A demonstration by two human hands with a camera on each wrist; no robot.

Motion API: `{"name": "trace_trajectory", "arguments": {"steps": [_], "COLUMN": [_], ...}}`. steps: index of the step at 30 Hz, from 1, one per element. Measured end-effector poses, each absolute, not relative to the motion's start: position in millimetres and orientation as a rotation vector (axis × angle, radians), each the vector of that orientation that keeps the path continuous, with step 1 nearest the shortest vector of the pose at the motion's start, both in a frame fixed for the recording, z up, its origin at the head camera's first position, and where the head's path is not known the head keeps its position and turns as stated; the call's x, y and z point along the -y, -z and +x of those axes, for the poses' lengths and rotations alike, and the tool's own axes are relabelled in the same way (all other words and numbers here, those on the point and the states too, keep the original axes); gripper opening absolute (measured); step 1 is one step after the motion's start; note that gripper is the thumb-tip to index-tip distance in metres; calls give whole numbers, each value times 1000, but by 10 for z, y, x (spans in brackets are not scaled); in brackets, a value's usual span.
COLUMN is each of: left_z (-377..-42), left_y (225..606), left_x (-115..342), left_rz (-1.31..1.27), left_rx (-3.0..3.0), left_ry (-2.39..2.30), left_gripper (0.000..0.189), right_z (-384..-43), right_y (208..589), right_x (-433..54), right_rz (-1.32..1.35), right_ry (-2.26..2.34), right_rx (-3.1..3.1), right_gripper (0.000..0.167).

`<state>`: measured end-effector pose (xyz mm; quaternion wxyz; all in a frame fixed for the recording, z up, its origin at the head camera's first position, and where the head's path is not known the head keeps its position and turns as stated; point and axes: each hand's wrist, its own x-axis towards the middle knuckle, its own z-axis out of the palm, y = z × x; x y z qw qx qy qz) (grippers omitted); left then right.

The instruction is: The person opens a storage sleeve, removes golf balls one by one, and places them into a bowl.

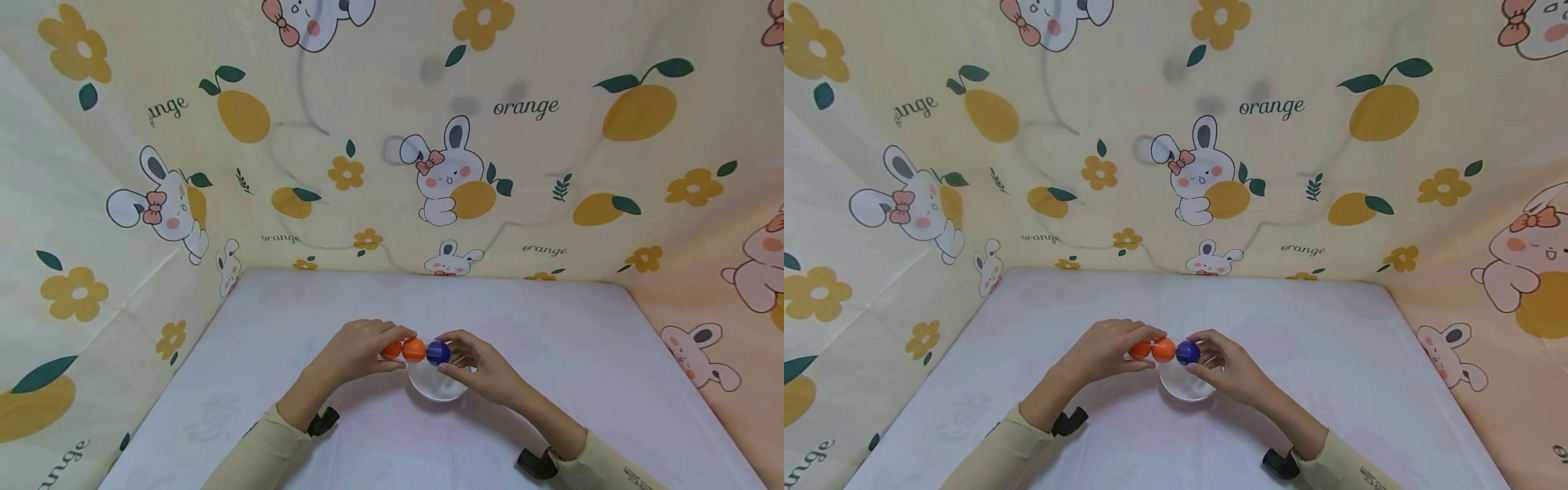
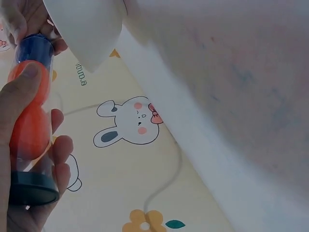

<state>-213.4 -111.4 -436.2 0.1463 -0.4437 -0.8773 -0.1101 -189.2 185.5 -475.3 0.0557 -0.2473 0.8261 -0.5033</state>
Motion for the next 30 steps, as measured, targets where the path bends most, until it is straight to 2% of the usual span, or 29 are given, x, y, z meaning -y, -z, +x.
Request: {"name": "trace_trajectory", "arguments": {"steps": [19, 30], "left_z": [-2143, -2155], "left_y": [4392, 4398], "left_x": [1155, 1172], "left_rz": [-1268, -1244], "left_rx": [2572, 2594], "left_ry": [484, 480], "left_gripper": [54, 53], "right_z": [-1878, -1858], "right_y": [4707, 4718], "right_x": [-1952, -2042], "right_rz": [-804, -793], "right_ry": [1542, 1352], "right_rx": [-2619, -2749], "right_gripper": [45, 48]}}
